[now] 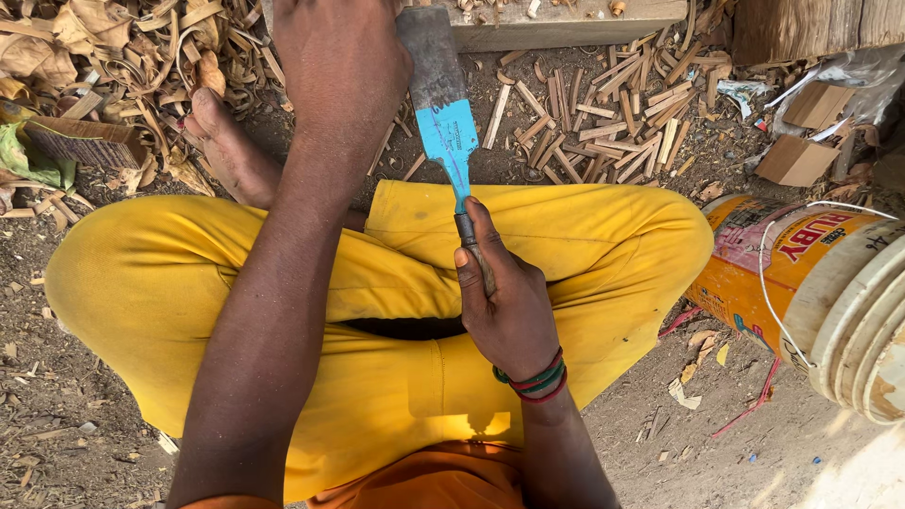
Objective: The person carves small pieces of wood using a blue-handled chisel on a wooden block while sitting on the ground, handling each piece by hand and surrounded by wood shavings.
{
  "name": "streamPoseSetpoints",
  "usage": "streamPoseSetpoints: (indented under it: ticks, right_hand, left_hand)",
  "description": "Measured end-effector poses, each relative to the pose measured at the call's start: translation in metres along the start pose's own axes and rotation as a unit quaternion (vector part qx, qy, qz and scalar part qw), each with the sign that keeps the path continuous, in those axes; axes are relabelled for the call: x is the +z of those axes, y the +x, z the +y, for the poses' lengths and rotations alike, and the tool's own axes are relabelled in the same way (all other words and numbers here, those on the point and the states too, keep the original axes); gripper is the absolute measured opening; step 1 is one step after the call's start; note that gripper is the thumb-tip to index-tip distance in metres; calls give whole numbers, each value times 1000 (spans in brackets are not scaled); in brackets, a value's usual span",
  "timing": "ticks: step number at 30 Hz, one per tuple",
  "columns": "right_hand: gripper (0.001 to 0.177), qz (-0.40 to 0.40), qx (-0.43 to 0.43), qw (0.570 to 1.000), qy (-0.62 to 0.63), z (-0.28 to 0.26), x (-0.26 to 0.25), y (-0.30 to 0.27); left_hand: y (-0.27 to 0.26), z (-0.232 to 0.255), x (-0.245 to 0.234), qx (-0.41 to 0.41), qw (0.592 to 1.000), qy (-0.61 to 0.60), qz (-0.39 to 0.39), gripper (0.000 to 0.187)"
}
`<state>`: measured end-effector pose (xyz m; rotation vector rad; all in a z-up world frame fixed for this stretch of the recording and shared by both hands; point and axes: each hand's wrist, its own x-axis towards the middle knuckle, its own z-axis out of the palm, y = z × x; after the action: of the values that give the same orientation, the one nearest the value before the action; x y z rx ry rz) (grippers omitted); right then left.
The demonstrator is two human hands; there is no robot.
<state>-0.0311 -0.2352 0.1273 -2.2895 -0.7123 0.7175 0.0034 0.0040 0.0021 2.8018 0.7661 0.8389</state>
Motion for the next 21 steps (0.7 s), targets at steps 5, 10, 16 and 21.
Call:
streamPoseSetpoints:
  ticks: [5, 10, 16, 21]
  right_hand:
    - [49, 8, -14, 1000, -9, 0, 1, 0]
    - [49, 11, -32, 999, -11, 0, 2, 1]
    - [50, 6, -49, 998, -38, -1, 2, 0]
    - [50, 9, -73, 995, -61, -3, 6, 1]
  left_hand:
    - [1, 1, 0, -8, 1000, -14, -9, 28]
    - [1, 2, 0, -8, 1000, -22, -8, 28]
    - [2, 2, -1, -14, 999, -34, -1, 26]
    - [2, 2, -3, -18, 999, -40, -28, 24]
